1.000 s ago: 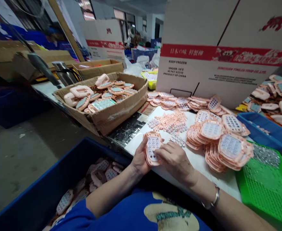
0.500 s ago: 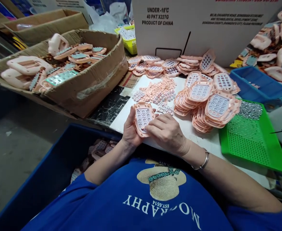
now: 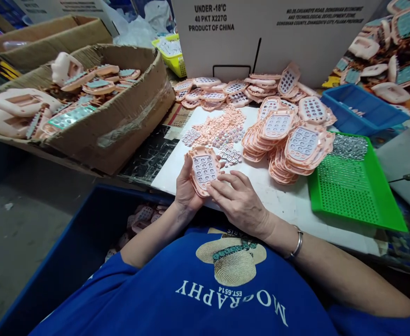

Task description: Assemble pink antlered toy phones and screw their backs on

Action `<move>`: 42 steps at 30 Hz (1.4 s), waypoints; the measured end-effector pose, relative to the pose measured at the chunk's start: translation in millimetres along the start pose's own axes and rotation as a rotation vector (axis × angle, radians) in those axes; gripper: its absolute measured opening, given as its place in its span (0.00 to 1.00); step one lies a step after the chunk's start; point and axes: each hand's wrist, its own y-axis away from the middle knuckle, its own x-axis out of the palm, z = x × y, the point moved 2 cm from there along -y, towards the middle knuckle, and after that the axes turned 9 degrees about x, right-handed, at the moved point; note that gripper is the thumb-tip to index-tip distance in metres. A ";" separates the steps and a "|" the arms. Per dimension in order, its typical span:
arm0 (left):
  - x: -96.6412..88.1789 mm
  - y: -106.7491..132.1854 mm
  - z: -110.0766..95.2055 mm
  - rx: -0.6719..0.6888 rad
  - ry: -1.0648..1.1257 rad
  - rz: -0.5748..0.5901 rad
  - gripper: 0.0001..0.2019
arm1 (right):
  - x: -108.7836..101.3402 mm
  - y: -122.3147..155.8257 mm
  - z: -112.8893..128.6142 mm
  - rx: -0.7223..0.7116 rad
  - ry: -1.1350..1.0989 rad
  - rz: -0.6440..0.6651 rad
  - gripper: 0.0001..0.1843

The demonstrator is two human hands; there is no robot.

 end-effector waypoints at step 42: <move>11.1 -8.2 20.4 -0.212 -0.049 0.057 0.37 | -109.9 26.0 -111.9 0.251 0.797 0.027 0.13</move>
